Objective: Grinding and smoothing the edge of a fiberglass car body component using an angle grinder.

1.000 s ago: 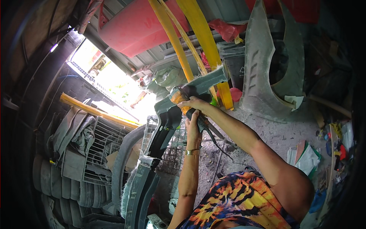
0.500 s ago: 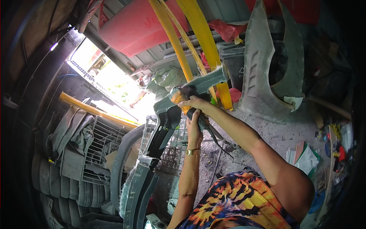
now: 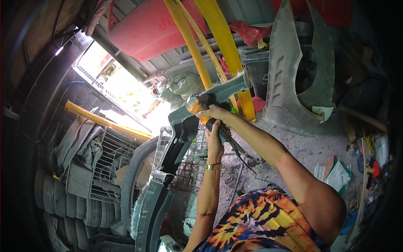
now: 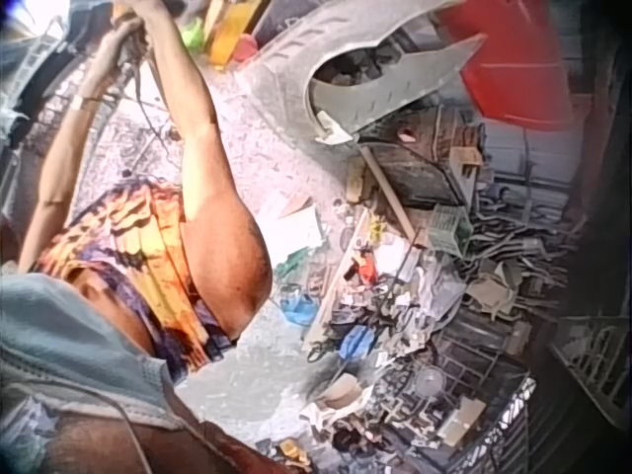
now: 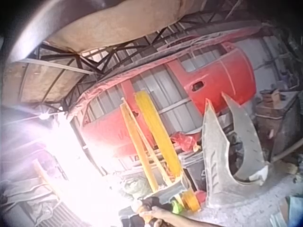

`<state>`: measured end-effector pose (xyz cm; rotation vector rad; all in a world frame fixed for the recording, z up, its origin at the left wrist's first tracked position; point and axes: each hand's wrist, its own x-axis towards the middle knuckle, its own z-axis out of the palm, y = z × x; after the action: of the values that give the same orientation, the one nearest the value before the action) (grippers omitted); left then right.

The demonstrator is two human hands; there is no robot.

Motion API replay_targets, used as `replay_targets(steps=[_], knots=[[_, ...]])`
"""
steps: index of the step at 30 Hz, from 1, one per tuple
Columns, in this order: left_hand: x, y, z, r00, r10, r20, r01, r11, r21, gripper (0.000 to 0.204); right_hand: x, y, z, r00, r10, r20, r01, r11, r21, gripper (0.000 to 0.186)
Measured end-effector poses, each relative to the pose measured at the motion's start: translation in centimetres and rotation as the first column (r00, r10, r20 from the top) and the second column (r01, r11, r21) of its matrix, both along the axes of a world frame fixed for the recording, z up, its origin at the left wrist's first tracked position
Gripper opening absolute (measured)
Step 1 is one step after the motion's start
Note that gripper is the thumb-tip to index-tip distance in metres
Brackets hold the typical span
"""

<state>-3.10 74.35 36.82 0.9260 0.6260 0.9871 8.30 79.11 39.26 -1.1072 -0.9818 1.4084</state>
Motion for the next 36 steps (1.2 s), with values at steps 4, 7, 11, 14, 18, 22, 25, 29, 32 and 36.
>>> replay_targets(steps=[4,7,11,14,18,22,25,29,32,36], knots=[[0.3,-0.2,0.1,1.0,-0.012,0.008,0.012,1.0,0.017,0.018,0.3,0.3,-0.5,1.0,0.013,-0.002,-0.013,1.0,0.028,0.05],[0.4,-0.4,0.1,1.0,-0.006,0.005,0.006,1.0,0.026,0.018,0.3,0.5,-0.7,1.0,-0.003,0.01,0.003,1.0,0.005,0.05],[0.4,-0.3,-0.2,1.0,0.008,0.013,-0.008,1.0,0.015,0.018,0.3,0.1,-0.4,1.0,0.01,0.003,-0.01,1.0,0.016,0.049],[0.5,-0.4,-0.3,1.0,0.0,0.017,0.0,1.0,0.02,0.018,0.6,-0.3,-0.2,1.0,0.025,0.011,-0.026,0.999,0.02,0.051],[0.5,-0.5,-0.1,1.0,-0.002,0.015,0.002,1.0,0.019,0.017,0.6,-0.9,0.5,0.998,-0.003,0.061,0.002,1.0,0.015,0.056],[0.3,-0.8,-0.1,1.0,-0.012,0.005,0.012,1.0,0.025,0.018,0.3,-1.1,0.4,0.999,0.018,0.046,-0.019,1.0,0.017,0.06],[-0.8,-1.6,-0.4,0.998,0.041,0.038,-0.042,0.999,0.013,0.021,-1.3,-1.4,-0.2,0.999,0.01,0.035,-0.01,1.0,-0.014,0.064],[-3.0,-2.8,-1.6,0.996,0.087,0.01,-0.087,0.996,-0.005,0.022,-4.0,-1.2,-2.4,0.999,0.015,0.046,-0.019,0.995,0.098,0.057],[-3.3,-4.1,-1.4,0.993,0.118,0.006,-0.118,0.993,0.004,0.022,-4.3,0.6,-5.6,0.993,0.062,0.101,-0.066,0.997,0.038,0.047],[-4.8,-3.7,-1.4,0.994,0.11,0.016,-0.11,0.994,0.0,0.023,-5.6,-1.3,-2.7,0.999,0.032,-0.009,-0.03,0.981,0.192,0.041]])
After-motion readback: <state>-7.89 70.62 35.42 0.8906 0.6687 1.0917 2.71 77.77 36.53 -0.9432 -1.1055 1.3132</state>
